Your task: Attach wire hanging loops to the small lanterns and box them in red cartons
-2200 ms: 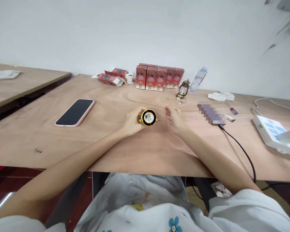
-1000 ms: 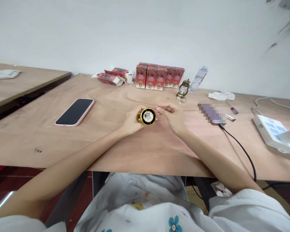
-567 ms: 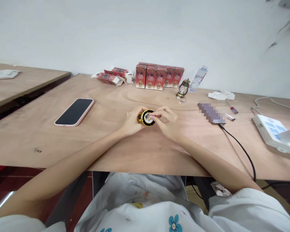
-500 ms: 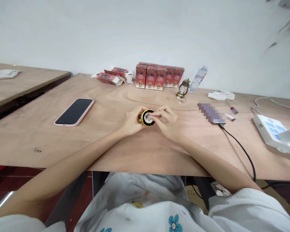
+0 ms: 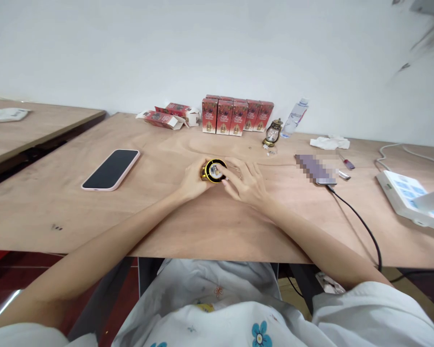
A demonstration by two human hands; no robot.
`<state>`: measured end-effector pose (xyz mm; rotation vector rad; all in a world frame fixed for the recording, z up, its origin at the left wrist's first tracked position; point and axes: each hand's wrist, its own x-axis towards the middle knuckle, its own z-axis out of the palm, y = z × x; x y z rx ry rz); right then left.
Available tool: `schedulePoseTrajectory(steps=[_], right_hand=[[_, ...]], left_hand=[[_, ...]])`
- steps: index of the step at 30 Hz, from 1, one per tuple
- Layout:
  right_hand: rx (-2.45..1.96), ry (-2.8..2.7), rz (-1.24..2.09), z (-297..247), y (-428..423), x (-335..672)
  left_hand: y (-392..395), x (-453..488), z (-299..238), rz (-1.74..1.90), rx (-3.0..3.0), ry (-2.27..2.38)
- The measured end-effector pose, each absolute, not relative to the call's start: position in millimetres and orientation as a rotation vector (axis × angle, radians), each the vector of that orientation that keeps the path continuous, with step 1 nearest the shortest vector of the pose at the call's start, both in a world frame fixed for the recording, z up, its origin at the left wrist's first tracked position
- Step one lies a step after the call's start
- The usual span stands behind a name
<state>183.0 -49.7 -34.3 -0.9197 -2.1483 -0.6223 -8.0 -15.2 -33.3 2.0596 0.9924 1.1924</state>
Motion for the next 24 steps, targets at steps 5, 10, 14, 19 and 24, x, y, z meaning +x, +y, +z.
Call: schedulePoseTrajectory(steps=[5,10,14,19,24], right_hand=[[-1.132,-2.034,-0.371,-35.6,-44.2,188.7],[-1.387,-2.196,-0.175,-48.5,-30.1,195.5],[-1.404,-2.279,-0.044,-54.9,-23.9,196.9],[-1.264,-1.927,0.202,-56.2,-22.4,195.6],[-1.085,-1.428,0.465,-52.7,-26.6,187.5]], left_hand=[[-6.6,-9.6,-33.3,1.250,1.893,1.015],[-0.3,-12.2,-34.9,1.297,1.842,1.033],[-0.5,-11.8,-36.0,1.305,1.891,1.039],[-5.2,-11.1,-32.7,1.280,1.920,1.053],[-7.6,-11.3,-32.2,1.242,1.943,1.058]])
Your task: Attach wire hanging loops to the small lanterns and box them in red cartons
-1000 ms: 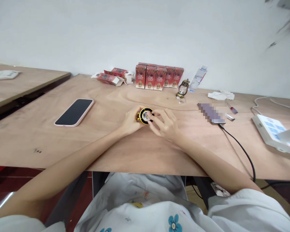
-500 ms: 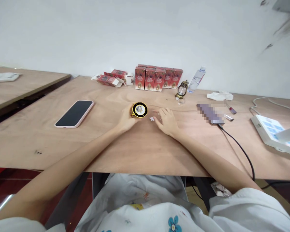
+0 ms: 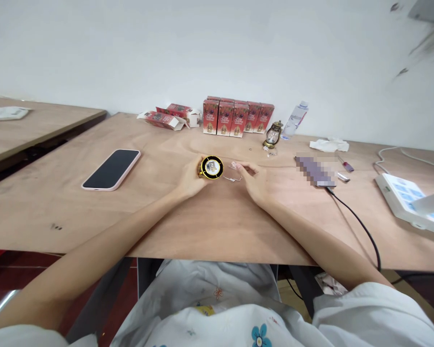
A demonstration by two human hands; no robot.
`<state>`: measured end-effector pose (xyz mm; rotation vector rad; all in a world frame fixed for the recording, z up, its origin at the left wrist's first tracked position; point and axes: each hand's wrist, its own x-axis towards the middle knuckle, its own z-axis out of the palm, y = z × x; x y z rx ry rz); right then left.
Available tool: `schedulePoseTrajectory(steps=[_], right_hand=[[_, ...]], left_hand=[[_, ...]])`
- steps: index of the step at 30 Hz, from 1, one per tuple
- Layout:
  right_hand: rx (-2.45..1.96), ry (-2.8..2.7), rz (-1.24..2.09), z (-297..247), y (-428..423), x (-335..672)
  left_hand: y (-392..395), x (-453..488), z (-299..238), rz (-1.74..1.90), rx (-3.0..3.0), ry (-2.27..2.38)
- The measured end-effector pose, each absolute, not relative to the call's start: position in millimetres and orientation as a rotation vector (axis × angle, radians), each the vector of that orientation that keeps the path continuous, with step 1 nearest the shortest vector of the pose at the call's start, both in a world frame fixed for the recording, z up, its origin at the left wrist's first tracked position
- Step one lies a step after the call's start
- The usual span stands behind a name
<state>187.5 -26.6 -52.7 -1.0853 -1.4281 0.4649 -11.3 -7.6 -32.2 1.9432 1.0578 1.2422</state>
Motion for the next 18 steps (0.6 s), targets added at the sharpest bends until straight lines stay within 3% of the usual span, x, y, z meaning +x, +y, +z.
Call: schedulePoseTrajectory(steps=[9,18], right_hand=[[-0.659,-1.806,-0.088,-27.5,-67.9,166.8],[-0.673,-1.945,-0.355,-34.7,-61.1,172.3]], left_hand=[[-15.2,-12.3,-30.2,1.170,2.154,1.018],[-21.9,-8.5,-26.7,1.147,2.255,0.959]])
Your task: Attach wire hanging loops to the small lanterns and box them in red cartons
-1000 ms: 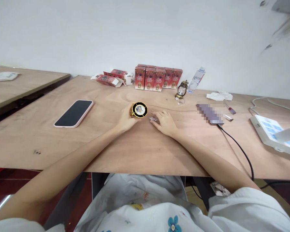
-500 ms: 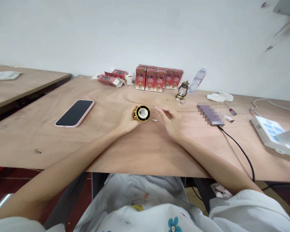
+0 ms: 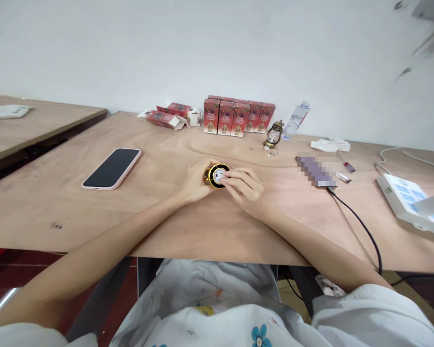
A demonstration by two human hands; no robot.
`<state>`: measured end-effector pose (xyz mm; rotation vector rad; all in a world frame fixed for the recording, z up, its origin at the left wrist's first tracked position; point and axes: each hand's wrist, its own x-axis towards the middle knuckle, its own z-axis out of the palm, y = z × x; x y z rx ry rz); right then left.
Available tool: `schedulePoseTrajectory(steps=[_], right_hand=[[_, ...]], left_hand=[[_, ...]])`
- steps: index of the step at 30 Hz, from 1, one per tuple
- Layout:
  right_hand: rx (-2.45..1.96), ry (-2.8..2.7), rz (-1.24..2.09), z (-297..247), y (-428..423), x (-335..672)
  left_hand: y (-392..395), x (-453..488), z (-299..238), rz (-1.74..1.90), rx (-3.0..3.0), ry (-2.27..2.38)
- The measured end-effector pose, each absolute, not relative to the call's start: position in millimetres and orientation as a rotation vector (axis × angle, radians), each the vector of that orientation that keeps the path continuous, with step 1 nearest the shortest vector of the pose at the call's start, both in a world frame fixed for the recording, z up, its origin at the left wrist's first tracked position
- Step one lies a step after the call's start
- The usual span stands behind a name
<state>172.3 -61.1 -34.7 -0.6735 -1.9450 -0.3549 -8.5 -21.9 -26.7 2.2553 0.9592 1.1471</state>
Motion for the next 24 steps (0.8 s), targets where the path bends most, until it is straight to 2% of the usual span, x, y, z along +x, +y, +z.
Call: schedulePoseTrajectory(steps=[10,18,24], right_hand=[[-0.768,-1.957,-0.335,-38.2,-58.7,172.5],[-0.787,-2.049,-0.577,-42.2,-55.4,179.3],[-0.890,-2.021,-0.431,-46.5,-54.2,172.8]], left_hand=[[-20.4,-12.4,-26.9,1.080,2.337,0.972],[-22.8,-13.3,-25.3,1.064,2.307,1.073],[-22.9,-13.3,-22.3,0.980,2.417,1.135]])
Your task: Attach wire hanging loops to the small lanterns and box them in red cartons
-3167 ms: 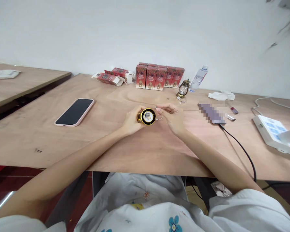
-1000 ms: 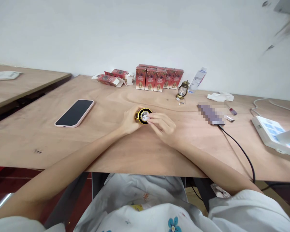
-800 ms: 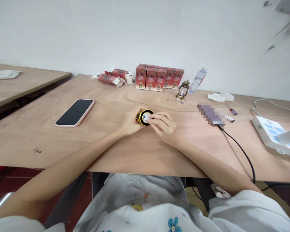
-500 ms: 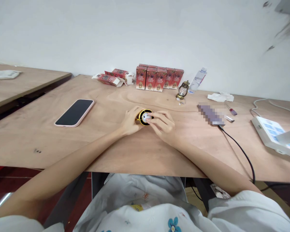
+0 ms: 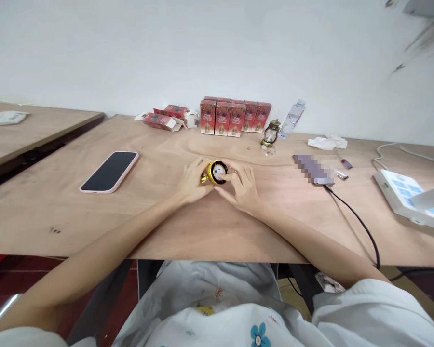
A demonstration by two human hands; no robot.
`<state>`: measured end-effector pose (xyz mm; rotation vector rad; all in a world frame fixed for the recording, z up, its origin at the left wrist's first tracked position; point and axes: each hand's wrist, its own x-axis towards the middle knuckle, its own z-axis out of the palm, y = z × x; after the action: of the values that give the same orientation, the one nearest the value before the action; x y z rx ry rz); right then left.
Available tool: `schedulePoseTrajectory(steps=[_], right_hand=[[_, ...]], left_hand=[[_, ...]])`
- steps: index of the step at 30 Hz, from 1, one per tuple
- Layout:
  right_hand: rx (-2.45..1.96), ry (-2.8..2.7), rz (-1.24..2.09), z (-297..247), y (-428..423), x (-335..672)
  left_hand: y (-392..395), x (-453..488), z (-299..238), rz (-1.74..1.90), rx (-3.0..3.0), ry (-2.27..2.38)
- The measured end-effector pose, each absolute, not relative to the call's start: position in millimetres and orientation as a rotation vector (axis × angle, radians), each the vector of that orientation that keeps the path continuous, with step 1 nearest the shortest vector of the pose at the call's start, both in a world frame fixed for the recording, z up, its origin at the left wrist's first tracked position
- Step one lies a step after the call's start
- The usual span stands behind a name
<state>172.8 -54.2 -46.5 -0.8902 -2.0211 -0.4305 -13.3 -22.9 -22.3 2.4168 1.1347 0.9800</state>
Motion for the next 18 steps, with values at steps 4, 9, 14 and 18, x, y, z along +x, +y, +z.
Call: schedulePoseTrajectory(steps=[4,9,14,18], right_hand=[[-0.859,-1.981,-0.310,-47.6,-56.3,170.7],[-0.771,-1.969,-0.181,-49.0,-55.5,170.3],[-0.710,-1.937,-0.174,-51.1,-53.5,169.5],[-0.672,-1.908,-0.163,-54.8,-50.7,168.8]], left_hand=[[-24.7,-14.1,-21.4,0.879,2.530,1.242],[-25.6,-16.5,-21.1,0.816,2.641,1.265],[-25.3,-16.6,-20.9,0.795,2.668,1.253],[-22.1,-15.8,-24.6,0.769,2.668,1.325]])
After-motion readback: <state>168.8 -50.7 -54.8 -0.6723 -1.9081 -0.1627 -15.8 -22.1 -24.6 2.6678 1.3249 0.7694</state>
